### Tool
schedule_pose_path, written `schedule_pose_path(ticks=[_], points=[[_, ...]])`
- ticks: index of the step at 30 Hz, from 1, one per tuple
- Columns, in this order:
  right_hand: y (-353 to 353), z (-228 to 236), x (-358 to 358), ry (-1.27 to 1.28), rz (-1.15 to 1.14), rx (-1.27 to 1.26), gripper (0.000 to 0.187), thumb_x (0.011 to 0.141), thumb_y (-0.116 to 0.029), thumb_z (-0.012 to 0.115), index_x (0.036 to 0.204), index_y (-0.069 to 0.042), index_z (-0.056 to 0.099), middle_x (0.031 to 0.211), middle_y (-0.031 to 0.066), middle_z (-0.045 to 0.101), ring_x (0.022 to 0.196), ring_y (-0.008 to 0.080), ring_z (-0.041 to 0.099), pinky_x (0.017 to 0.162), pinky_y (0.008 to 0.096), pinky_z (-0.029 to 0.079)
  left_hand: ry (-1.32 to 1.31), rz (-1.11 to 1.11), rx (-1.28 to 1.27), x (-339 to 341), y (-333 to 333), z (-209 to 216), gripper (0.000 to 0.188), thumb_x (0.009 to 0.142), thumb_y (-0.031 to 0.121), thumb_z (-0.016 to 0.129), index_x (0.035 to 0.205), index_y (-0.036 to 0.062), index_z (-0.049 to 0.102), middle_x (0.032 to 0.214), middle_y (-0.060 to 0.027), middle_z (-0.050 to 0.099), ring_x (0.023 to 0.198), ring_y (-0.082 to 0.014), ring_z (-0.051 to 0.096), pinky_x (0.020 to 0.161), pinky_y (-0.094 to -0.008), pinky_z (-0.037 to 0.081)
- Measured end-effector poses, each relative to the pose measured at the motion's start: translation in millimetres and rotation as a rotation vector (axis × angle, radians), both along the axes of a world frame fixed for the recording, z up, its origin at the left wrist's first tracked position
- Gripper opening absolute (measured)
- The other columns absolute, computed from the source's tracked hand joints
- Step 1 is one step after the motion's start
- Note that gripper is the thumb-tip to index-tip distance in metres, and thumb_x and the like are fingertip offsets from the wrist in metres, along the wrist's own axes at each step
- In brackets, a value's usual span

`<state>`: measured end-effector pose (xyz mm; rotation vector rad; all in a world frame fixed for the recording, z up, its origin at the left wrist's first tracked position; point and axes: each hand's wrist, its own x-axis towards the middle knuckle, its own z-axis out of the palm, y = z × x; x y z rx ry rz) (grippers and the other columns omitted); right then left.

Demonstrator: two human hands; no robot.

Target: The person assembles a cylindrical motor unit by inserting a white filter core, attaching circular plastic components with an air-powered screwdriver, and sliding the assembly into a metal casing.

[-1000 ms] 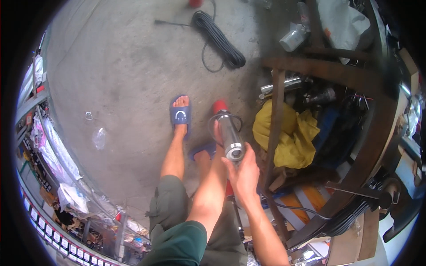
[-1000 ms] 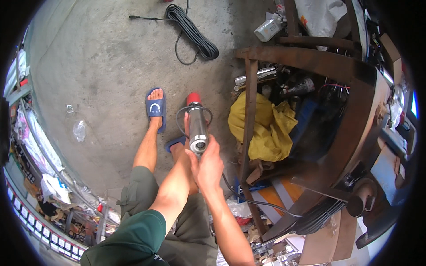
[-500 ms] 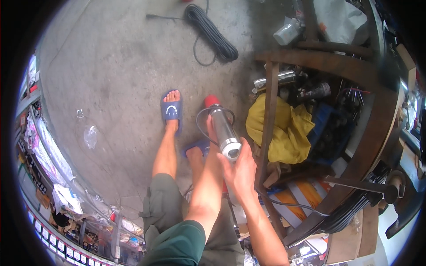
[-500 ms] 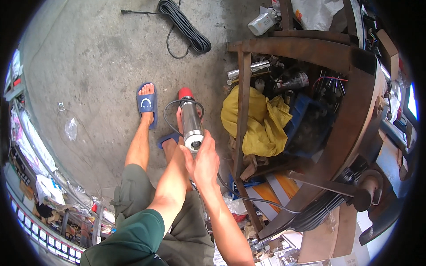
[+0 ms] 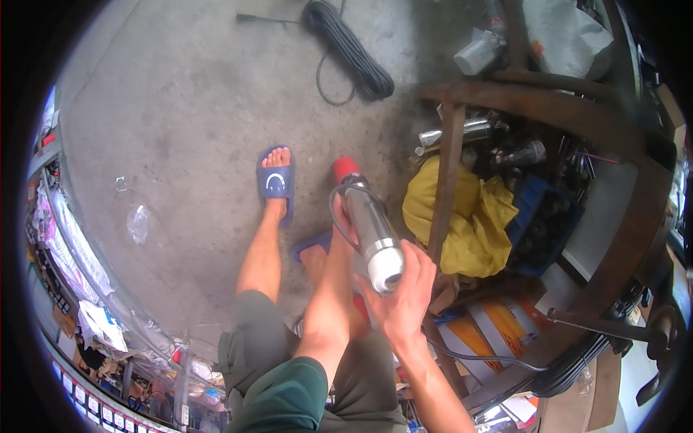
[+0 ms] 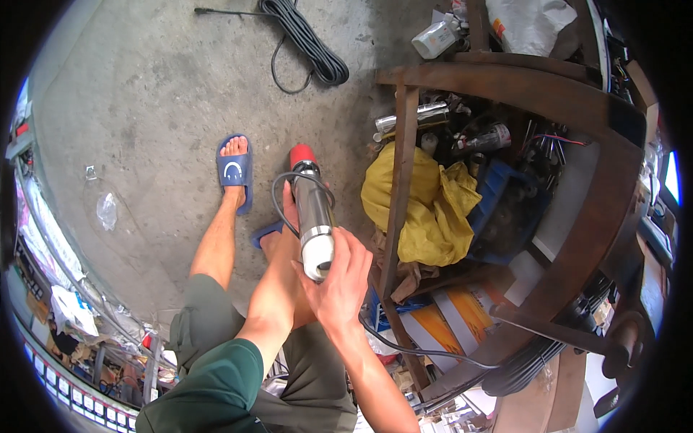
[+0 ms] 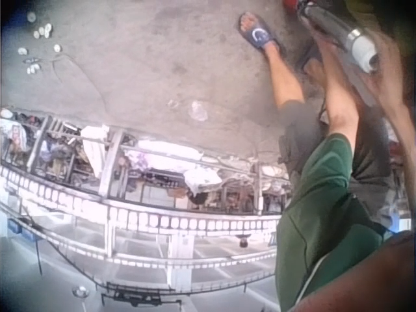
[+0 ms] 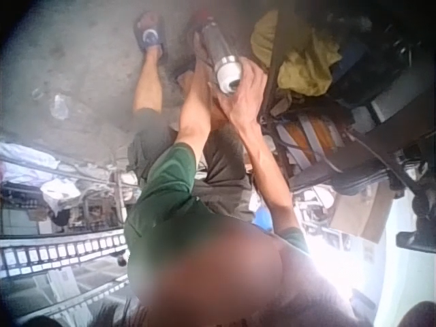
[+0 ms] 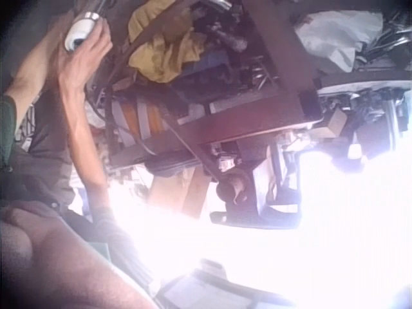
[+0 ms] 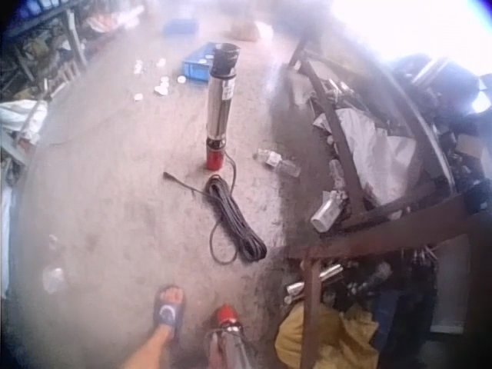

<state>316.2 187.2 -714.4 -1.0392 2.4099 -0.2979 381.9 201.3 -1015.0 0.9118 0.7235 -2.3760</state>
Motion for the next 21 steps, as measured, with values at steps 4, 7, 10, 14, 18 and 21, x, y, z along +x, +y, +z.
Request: schedule_pose_path(ticks=[4,7,10,14,18,21], points=[[11,-9,0,-0.038,-0.113,-0.135,0.096,0.062,-0.019,0.1,0.142,-0.002,0.051,0.132,0.0189,0.061,0.122,0.0383,0.06,0.104,0.0467,0.051,0.188,-0.019,-0.004,4,-4,-8,0.091,0.085,0.087,0.059,0.133,0.0104,0.067,0.117,-0.0214,0.074,0.1,-0.0356,0.075,0.084,-0.0504,0.065],[18,-14,-3,0.029,-0.01,-0.244,0.091,0.06,-0.017,0.101,0.136,-0.003,0.054,0.13,0.0196,0.06,0.118,0.0378,0.061,0.102,0.0473,0.051,0.103,-0.019,0.072,11,-8,-11,0.077,0.099,0.075,0.051,0.134,0.0074,0.065,0.124,-0.0188,0.072,0.111,-0.0375,0.07,0.1,-0.0562,0.057],[18,-15,-4,-0.024,-0.014,-0.237,0.089,0.06,-0.017,0.101,0.134,-0.004,0.055,0.129,0.0201,0.06,0.116,0.0375,0.061,0.1,0.0474,0.05,0.046,-0.145,0.02,22,-14,-20,0.083,0.097,0.078,0.05,0.134,0.0062,0.066,0.127,-0.0187,0.072,0.115,-0.0375,0.069,0.104,-0.0554,0.055],[29,-29,-15,-0.136,-0.03,-0.3,0.087,0.059,-0.022,0.103,0.132,-0.003,0.059,0.13,0.0212,0.06,0.117,0.0363,0.062,0.099,0.0463,0.051,0.086,-0.22,0.006,27,-17,-29,0.087,0.094,0.081,0.054,0.137,0.0057,0.066,0.132,-0.0196,0.071,0.12,-0.0379,0.068,0.108,-0.0568,0.053],[36,-36,-21,-0.036,0.079,-0.352,0.087,0.06,-0.026,0.103,0.131,-0.001,0.062,0.131,0.0228,0.063,0.118,0.0371,0.065,0.099,0.0462,0.054,0.326,-0.157,0.003,28,-19,-42,0.085,0.096,0.08,0.053,0.136,0.0066,0.066,0.129,-0.0191,0.072,0.119,-0.0377,0.069,0.108,-0.0569,0.053],[34,-27,-20,0.01,0.097,-0.366,0.086,0.062,-0.029,0.103,0.131,0.002,0.062,0.126,0.0228,0.067,0.114,0.0379,0.067,0.098,0.0471,0.056,0.263,-0.157,0.048,28,-18,-41,0.078,0.098,0.075,0.055,0.133,0.0071,0.067,0.126,-0.0182,0.073,0.115,-0.0375,0.071,0.104,-0.0562,0.056]])
